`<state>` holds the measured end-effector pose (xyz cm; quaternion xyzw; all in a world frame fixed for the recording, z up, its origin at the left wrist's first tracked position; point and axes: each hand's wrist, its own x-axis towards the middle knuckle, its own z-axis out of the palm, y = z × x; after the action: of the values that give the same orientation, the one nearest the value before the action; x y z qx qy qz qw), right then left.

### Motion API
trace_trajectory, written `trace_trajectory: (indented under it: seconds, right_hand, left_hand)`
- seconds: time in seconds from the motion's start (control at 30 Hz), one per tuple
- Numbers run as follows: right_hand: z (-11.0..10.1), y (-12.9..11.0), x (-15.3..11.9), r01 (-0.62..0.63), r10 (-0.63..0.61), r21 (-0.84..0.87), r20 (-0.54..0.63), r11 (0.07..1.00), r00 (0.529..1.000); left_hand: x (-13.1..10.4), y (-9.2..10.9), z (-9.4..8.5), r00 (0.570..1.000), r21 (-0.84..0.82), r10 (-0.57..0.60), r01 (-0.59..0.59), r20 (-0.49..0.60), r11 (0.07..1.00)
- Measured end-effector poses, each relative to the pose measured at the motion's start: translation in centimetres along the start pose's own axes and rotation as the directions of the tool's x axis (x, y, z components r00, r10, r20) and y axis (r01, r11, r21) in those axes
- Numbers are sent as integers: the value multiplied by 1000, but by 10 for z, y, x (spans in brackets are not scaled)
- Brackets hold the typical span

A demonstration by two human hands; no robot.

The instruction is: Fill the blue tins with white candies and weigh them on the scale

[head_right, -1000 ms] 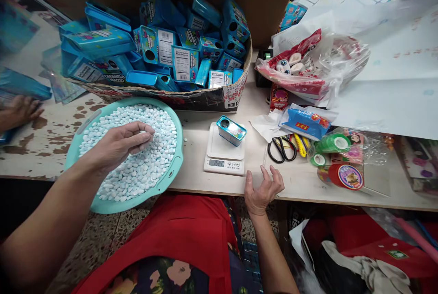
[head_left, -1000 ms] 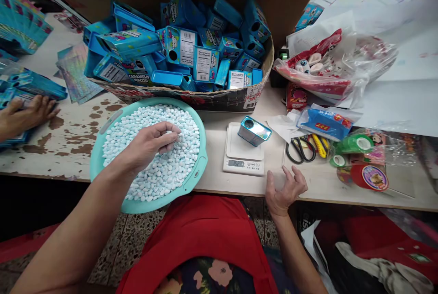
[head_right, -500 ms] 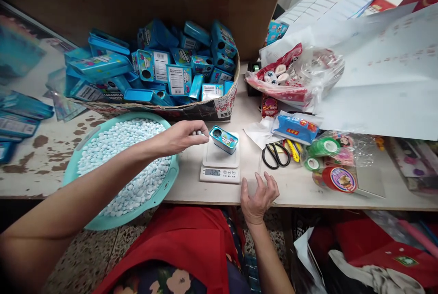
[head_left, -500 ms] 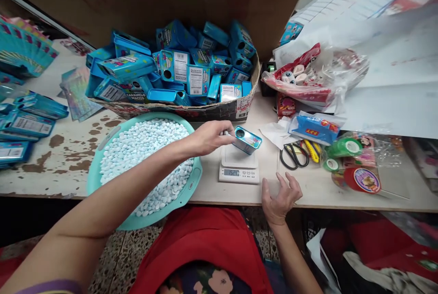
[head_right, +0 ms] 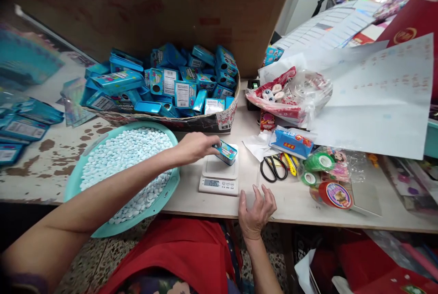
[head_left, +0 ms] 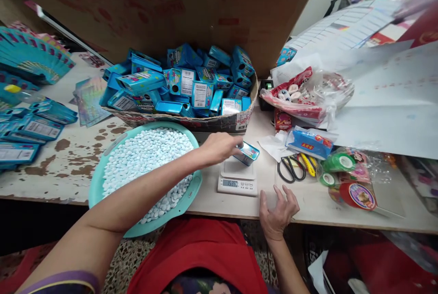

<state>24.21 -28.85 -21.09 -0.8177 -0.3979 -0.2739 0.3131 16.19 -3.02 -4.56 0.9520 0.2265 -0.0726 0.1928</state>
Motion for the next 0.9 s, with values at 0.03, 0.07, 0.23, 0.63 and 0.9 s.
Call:
trace_trajectory:
  seconds: [0.03,0.07,0.23,0.63,0.9]
  right_hand:
    - [1,1,-1,5,-5,-1,-4,1000,1000]
    - [2,3,-2,11,-11,-1,-11,1000,1000]
    - [7,13,-5,14,-9,68,-78,998,997]
    - [37,-92,188,322,-288,531,-148,784,946]
    - [109,-245,261,272,-647,649,450,710,616]
  left_hand:
    - [-1,2,4,1000,100,24,-25,8,995]
    - [-1,4,8,998,177,56,-55,2,983]
    - [-33,-3,-1,969,235,56,2,-240,972]
    - [-273,-176,-58,170,-323,-803,852,-572,411]
    - [-285,-308,-39,28,-524,-907,809,-420,268]
